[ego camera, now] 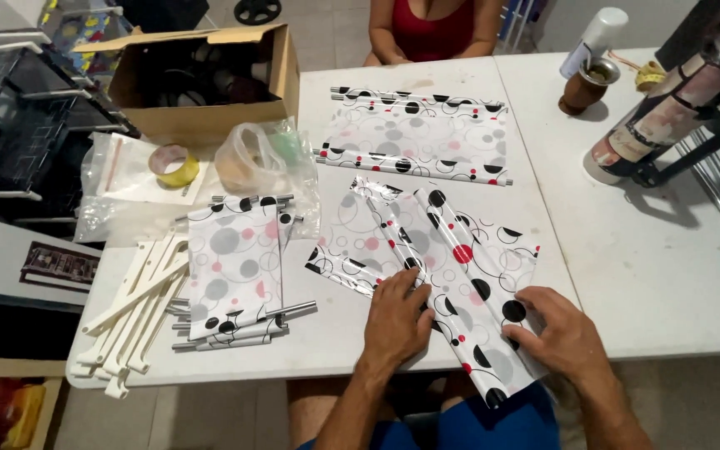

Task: Assembling fabric shelf components by inserting metal support rods into pre-sewn sleeves.

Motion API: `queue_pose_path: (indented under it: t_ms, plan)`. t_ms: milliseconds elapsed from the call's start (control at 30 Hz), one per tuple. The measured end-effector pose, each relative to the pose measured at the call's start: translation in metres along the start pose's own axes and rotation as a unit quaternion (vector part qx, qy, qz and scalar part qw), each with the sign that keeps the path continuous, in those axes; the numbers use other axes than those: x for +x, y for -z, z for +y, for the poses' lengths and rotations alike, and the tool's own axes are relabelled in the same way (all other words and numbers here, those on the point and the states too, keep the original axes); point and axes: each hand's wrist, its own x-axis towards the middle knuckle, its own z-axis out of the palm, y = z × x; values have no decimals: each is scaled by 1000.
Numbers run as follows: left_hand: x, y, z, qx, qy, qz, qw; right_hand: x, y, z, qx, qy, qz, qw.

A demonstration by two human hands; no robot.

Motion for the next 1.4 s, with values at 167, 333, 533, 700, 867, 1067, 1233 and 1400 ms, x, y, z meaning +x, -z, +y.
queue_pose_path:
  t_ms: [167,333,533,700,867,1067,1233,1400]
  plan:
    - [2,-2,-1,3,-9,7,1000,0,26,-41,-100,-119,-157,975]
    - [0,2,1,-6,4,-3,1000,3,55,-100,-149,-160,-194,956]
    - [-1,0,-1,-19,3,8,1000,9,60,-91,-242,-195,-281,908]
    - [-1,0,-2,-21,-29,50,998,4,67,-94,-200,-229,-266,915]
    - [-1,0,-3,-14,-33,41,999,7,55,-79,-237,-233,-254,908]
    - [-1,1,-1,-23,-20,36,999,10,58,-79,-155,-266,-158,938]
    - [-2,3,-1,-18,-1,35,999,32,61,-55,-124,-254,-100,954]
    - [-1,4,0,-8,-7,17,1000,88,62,-25,-144,-168,-16,975]
